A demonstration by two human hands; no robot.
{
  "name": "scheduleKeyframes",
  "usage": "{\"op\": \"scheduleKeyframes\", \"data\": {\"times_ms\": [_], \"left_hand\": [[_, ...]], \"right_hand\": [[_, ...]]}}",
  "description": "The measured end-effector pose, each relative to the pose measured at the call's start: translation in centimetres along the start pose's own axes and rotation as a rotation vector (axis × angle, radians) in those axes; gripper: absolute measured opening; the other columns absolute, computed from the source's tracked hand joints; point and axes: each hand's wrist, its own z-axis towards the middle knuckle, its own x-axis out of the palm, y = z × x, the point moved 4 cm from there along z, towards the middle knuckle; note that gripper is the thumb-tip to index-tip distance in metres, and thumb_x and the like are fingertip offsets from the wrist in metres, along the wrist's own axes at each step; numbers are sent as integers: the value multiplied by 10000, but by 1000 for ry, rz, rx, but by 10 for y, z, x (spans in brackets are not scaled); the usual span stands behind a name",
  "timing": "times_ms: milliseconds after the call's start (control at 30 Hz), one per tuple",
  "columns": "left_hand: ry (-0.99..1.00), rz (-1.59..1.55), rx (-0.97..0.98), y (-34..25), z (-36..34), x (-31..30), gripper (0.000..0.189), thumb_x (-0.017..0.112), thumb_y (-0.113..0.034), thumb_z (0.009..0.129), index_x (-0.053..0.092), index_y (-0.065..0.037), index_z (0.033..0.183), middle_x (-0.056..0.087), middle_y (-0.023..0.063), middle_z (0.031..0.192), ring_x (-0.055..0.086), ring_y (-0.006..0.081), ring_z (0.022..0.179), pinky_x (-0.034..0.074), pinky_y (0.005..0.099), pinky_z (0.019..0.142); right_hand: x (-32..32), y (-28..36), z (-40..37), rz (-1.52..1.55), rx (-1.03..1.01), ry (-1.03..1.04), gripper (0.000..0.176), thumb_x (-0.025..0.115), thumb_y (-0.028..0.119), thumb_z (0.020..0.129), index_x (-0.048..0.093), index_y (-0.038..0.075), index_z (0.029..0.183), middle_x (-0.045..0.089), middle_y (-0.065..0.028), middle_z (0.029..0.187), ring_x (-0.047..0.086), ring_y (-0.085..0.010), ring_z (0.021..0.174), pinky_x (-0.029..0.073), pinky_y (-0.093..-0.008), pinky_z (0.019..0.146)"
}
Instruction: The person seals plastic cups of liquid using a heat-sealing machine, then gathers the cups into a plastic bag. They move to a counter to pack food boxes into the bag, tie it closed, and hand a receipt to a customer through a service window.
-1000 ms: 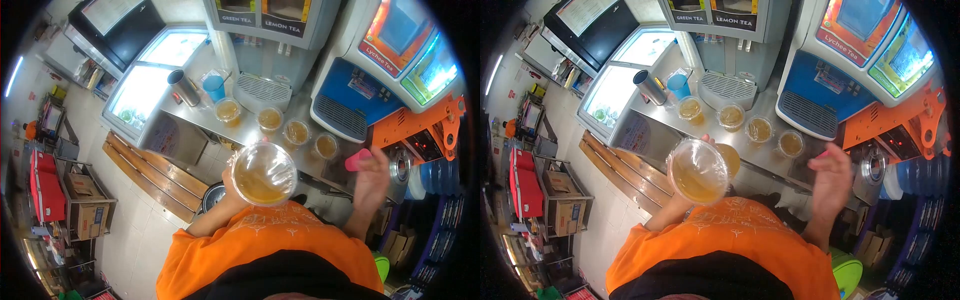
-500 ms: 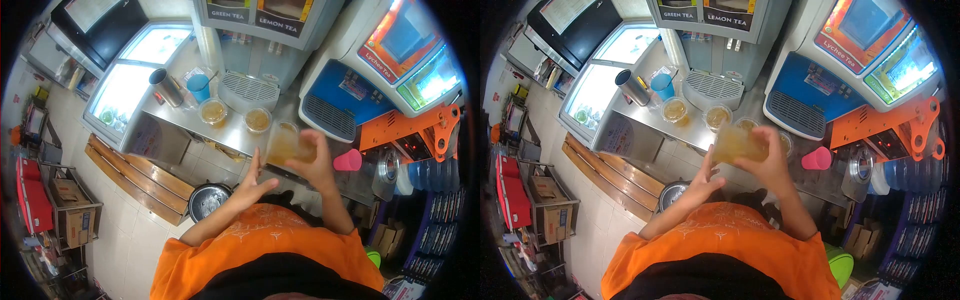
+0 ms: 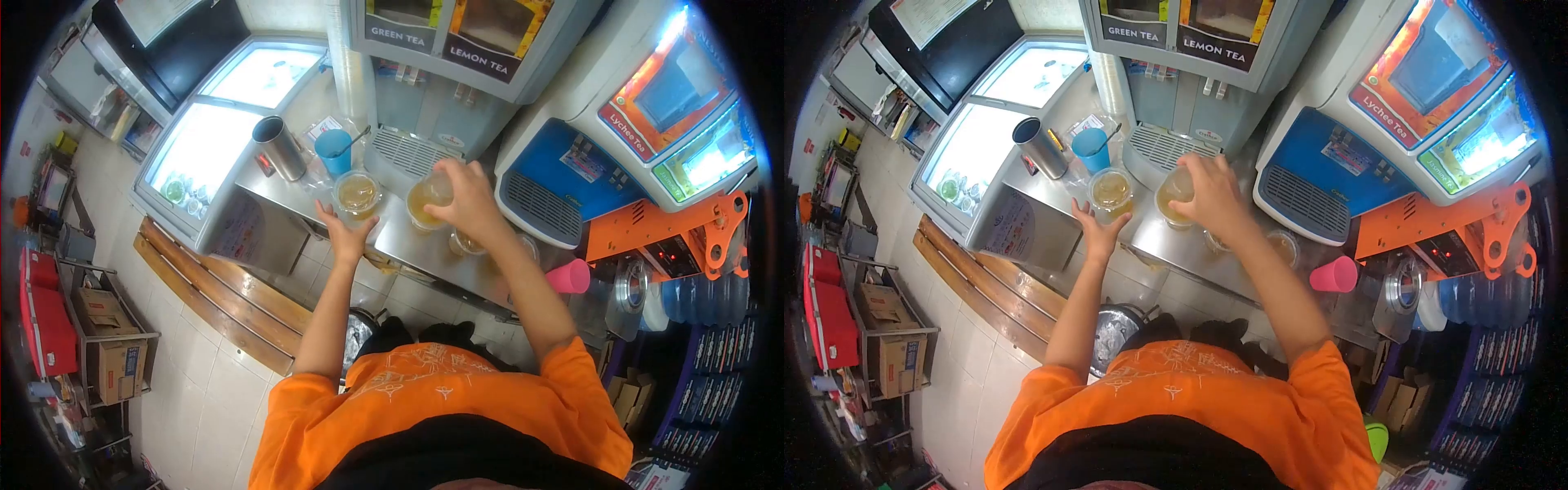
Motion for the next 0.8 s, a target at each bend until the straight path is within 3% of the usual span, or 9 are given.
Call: {"op": "scheduleKeyframes", "data": {"times_ms": [133, 233, 433, 500, 567, 600, 667, 733, 800], "left_hand": [[46, 171, 0, 0, 15, 14, 971, 839, -176, 583, 261, 29, 1335, 443, 265, 1287, 463, 366, 1182, 376, 395, 969], [85, -18, 37, 2, 26, 19, 661, 827, -167, 594, 508, -62, 1163, 606, 131, 1110, 580, 293, 1032, 444, 372, 857], [42, -28, 68, -4, 9, -8, 696, 812, -149, 654, 445, -2, 1227, 579, 121, 1116, 570, 223, 1013, 454, 332, 870], [37, -243, 60, -29, -14, -27, 611, 776, -101, 673, 471, 16, 1189, 584, 129, 1105, 563, 217, 1018, 442, 329, 884], [90, -423, -93, -79, -50, -44, 621, 762, -123, 704, 447, 33, 1216, 560, 119, 1131, 547, 206, 1035, 438, 322, 889], [186, -486, -168, -88, -67, -47, 631, 752, -161, 722, 435, 34, 1232, 549, 114, 1145, 542, 202, 1037, 434, 320, 895], [396, -662, -304, -93, -105, -42, 648, 730, -239, 750, 423, 29, 1253, 536, 107, 1163, 538, 195, 1036, 426, 315, 905], [646, -732, -459, -100, -140, -34, 679, 713, -318, 766, 412, 10, 1279, 519, 111, 1189, 504, 190, 1091, 395, 320, 943], [651, -926, -552, -128, -150, -24, 726, 707, -350, 771, 373, 1, 1311, 484, 127, 1235, 449, 188, 1159, 358, 329, 979]], "right_hand": [[22, -4, -3, -103, 36, 68, 620, 768, 240, 621, 490, 95, 1156, 558, -101, 1146, 471, -302, 1039, 381, -426, 900], [19, -2, -6, -111, 101, 57, 686, 771, 236, 634, 469, 96, 1234, 533, -127, 1193, 459, -325, 1072, 357, -452, 931], [-16, 10, -35, -154, 12, -205, 729, 730, 239, 696, 387, 81, 1319, 428, -145, 1321, 406, -309, 1180, 331, -436, 975], [-20, 19, -66, -43, -142, -230, 765, 708, 225, 726, 324, 64, 1368, 382, -164, 1359, 439, -332, 1152, 336, -424, 985], [-5, 32, -97, 231, -77, -46, 773, 705, 230, 748, 293, 35, 1373, 389, -175, 1353, 441, -319, 1186, 333, -405, 1006], [-2, 44, -110, 221, -57, -45, 773, 705, 230, 748, 293, 35, 1373, 389, -175, 1353, 441, -319, 1186, 333, -405, 1006], [5, 63, -124, 884, 232, 108, 729, 712, 252, 759, 326, 26, 1335, 444, -183, 1297, 402, -285, 1244, 321, -385, 1027], [-14, 71, -126, 863, 221, 132, 739, 720, 265, 754, 326, 27, 1332, 450, -180, 1288, 405, -275, 1247, 323, -378, 1028], [-23, 69, -129, 858, 193, 162, 750, 729, 277, 749, 326, 28, 1330, 456, -178, 1280, 409, -266, 1250, 325, -372, 1030]]}}
